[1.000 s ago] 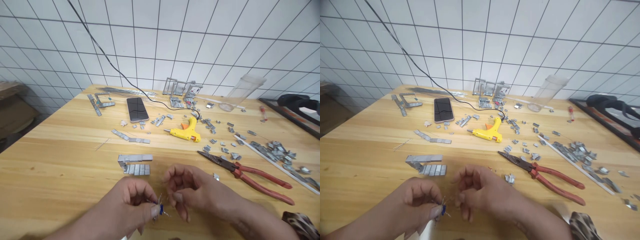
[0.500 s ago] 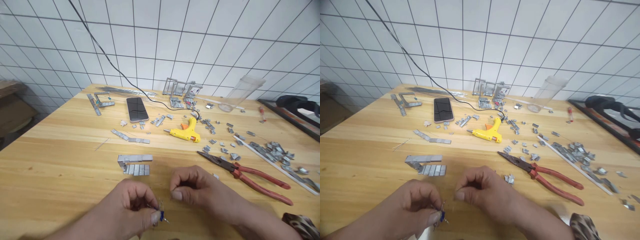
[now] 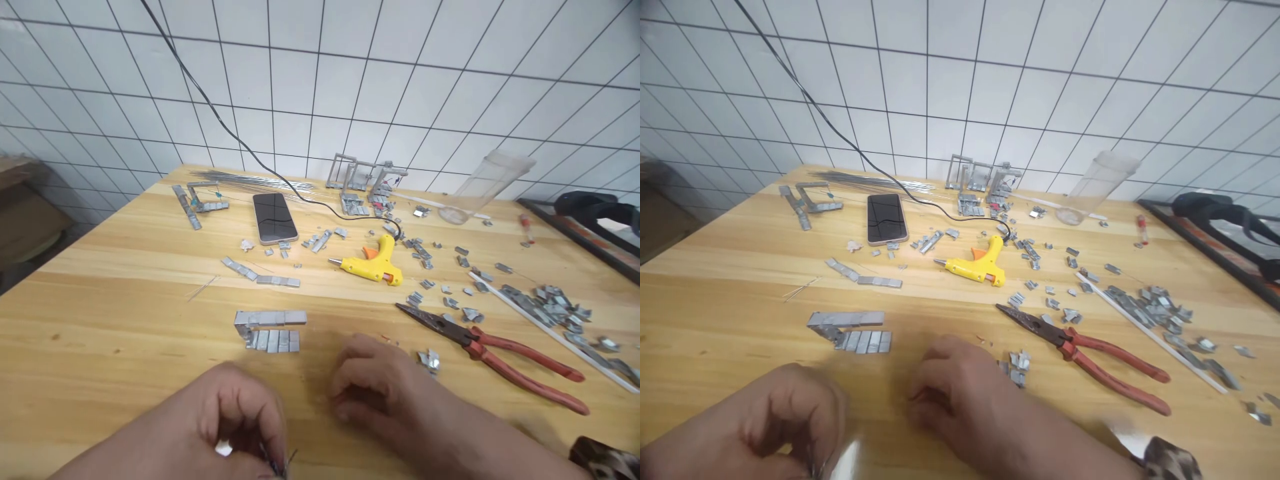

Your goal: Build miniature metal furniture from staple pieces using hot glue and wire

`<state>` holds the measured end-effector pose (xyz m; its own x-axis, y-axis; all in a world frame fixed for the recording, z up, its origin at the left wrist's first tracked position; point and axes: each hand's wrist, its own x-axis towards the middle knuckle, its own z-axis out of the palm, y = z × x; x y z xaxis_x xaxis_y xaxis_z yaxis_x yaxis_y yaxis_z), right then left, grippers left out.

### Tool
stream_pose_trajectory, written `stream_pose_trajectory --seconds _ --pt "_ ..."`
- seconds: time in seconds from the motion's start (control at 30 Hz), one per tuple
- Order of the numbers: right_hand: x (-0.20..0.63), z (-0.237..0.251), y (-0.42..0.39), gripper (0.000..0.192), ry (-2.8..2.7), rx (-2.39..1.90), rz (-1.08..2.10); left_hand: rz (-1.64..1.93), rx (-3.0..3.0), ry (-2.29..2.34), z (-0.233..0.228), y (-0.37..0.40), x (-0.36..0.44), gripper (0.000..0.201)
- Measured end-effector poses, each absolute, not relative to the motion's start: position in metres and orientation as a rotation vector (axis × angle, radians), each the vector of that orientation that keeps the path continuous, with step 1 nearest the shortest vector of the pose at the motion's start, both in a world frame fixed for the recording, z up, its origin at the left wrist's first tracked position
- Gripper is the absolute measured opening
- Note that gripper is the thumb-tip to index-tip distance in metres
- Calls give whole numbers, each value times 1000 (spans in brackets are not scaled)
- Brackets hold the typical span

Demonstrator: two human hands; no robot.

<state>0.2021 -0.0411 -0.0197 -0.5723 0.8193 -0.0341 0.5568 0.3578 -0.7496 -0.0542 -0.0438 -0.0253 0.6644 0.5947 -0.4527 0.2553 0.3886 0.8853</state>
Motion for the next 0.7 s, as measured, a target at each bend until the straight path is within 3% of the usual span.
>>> stream_pose_trajectory --seconds 0.47,0.7 --pt "184 -46 -49 14 -2518 -1119 324 62 1220 943 -14 -40 -37 3" --pt "181 -51 -47 22 -2507 -1220 139 6 1186 965 -10 -37 -30 12"
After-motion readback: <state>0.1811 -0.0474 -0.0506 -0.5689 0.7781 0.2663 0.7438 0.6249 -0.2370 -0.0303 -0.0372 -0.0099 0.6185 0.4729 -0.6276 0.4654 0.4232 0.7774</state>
